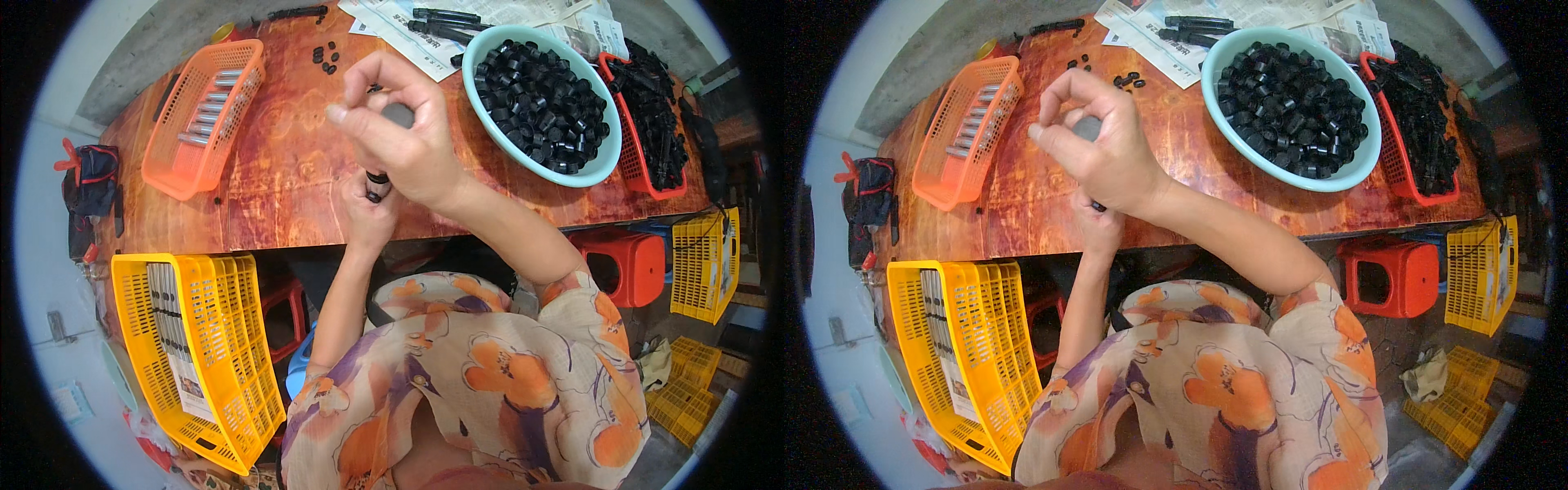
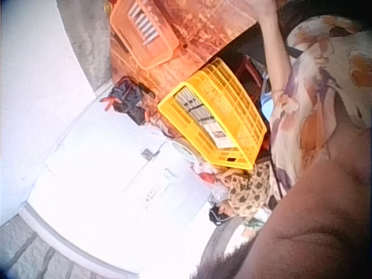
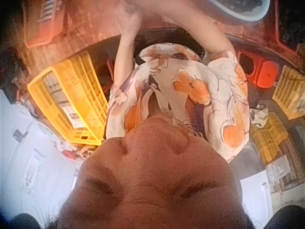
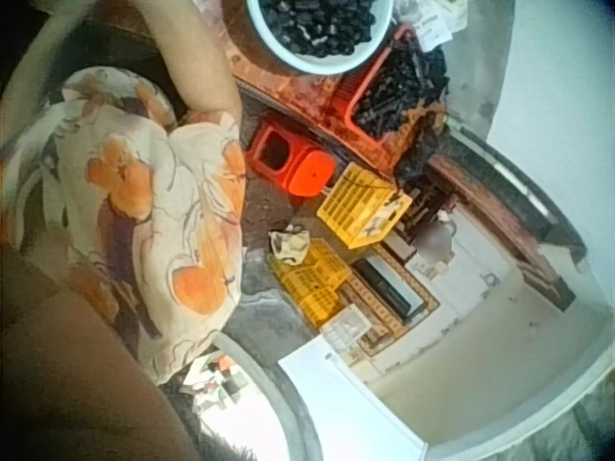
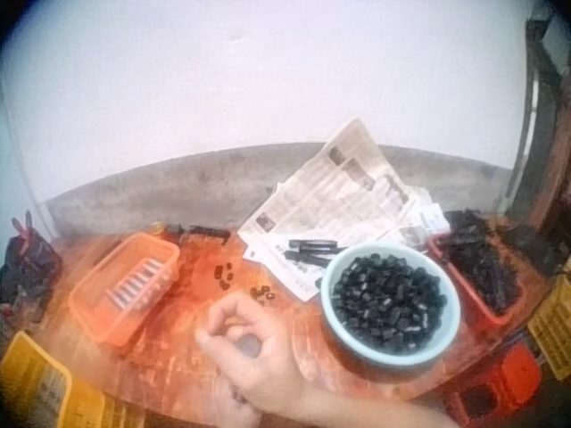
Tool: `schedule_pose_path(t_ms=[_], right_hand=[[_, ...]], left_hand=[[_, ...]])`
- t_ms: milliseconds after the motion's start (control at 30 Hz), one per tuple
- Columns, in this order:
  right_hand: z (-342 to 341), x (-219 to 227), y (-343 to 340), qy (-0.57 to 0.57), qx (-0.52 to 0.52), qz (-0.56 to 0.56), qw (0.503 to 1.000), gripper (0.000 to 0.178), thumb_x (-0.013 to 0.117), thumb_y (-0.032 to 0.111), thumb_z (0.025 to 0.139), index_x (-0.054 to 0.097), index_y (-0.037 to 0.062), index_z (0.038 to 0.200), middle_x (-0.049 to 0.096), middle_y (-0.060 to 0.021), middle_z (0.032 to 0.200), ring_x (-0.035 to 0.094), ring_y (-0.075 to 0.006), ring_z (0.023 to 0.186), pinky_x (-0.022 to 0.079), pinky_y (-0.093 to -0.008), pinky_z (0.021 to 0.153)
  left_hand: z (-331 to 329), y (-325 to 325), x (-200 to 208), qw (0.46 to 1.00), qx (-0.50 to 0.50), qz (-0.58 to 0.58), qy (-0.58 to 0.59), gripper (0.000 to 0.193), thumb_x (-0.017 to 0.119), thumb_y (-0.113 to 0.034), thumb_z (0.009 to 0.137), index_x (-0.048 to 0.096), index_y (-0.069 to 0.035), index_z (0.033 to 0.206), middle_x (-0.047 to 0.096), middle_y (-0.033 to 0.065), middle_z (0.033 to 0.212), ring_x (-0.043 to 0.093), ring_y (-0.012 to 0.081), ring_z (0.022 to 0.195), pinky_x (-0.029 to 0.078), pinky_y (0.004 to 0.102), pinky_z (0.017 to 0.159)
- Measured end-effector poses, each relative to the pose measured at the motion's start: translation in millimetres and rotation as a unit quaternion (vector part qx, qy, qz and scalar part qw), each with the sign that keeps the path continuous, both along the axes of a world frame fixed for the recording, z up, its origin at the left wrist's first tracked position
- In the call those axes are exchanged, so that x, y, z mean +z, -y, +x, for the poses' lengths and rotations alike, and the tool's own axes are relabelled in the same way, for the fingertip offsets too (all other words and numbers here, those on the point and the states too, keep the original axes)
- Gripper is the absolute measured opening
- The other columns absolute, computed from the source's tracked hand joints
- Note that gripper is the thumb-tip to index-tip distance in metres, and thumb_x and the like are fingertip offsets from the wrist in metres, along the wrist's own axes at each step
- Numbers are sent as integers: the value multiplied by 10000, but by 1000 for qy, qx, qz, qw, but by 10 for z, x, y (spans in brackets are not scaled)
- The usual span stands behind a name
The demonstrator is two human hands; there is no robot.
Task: The person assembles markers by inserting black caps onto silver marker bodies. They repeatedly pick up a cap and a body, press them together, and place the completed marker into a yellow basket. The process is repeated for multiple units.
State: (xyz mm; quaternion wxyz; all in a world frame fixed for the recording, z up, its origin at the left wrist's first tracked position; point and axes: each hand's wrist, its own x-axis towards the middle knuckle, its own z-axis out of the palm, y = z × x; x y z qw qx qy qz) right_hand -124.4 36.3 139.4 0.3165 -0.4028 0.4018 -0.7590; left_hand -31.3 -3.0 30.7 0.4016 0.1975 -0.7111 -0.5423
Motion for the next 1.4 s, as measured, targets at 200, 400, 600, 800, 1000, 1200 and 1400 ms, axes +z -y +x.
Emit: schedule_pose_path(t_ms=[200, 400, 600, 800, 1000, 1200, 1400], right_hand=[[103, -51, 110, -85, 49, 7, 995, 127, 575, 11, 827, 460, 65, 825, 426, 78, 559, 363, 21, 487, 262, -172, 457], [68, 35, 101, -93, 147, 37, 984, 130, 577, -13, 808, 466, 54, 803, 447, 67, 616, 400, 12, 527, 296, -175, 484], [-8, -18, 109, -78, 257, 31, 963, 68, 571, 16, 797, 511, 44, 812, 506, 34, 762, 459, -1, 645, 368, -167, 569], [152, -50, 18, -159, 84, 49, 982, 37, 548, 13, 798, 532, 38, 819, 531, 15, 778, 484, -20, 659, 386, -180, 583], [-70, -43, 198, -39, 152, 44, 987, 63, 565, 27, 810, 518, 57, 783, 490, 51, 639, 436, 0, 533, 317, -169, 469], [-2, -113, 126, -116, 130, -13, 985, 43, 563, 9, 775, 531, 37, 772, 549, 8, 730, 483, -35, 616, 379, -190, 570], [6, -88, 169, -128, 169, -32, 977, 64, 571, 11, 796, 517, 32, 769, 470, 25, 568, 409, -17, 466, 300, -173, 446]], left_hand=[[-77, -25, -267, 989, 112, -13, -95, 94, 648, -15, 752, 562, -51, 758, 523, -54, 632, 470, 40, 581, 354, 218, 496], [16, 106, -163, 995, -35, -10, -89, 248, 699, -62, 748, 584, -38, 965, 606, 15, 885, 560, 110, 815, 448, 273, 687], [75, 215, -51, 990, -129, 37, -51, 175, 720, -63, 716, 614, -38, 852, 632, 41, 784, 599, 135, 730, 466, 278, 636], [-93, -69, -221, 920, 15, 318, -228, 174, 703, -72, 718, 568, -32, 615, 551, 56, 519, 508, 102, 470, 400, 282, 463], [1, 116, -276, 979, -115, 168, -27, 194, 735, -124, 759, 564, -37, 723, 482, -38, 577, 444, 38, 553, 365, 236, 492], [-76, -27, -341, 998, 15, 25, -64, 180, 675, -102, 788, 584, -53, 935, 581, -5, 763, 577, 122, 754, 465, 264, 649], [125, 301, -416, 956, -261, 116, 68, 330, 702, -114, 774, 563, -55, 1067, 599, 36, 981, 567, 158, 943, 466, 303, 778]])
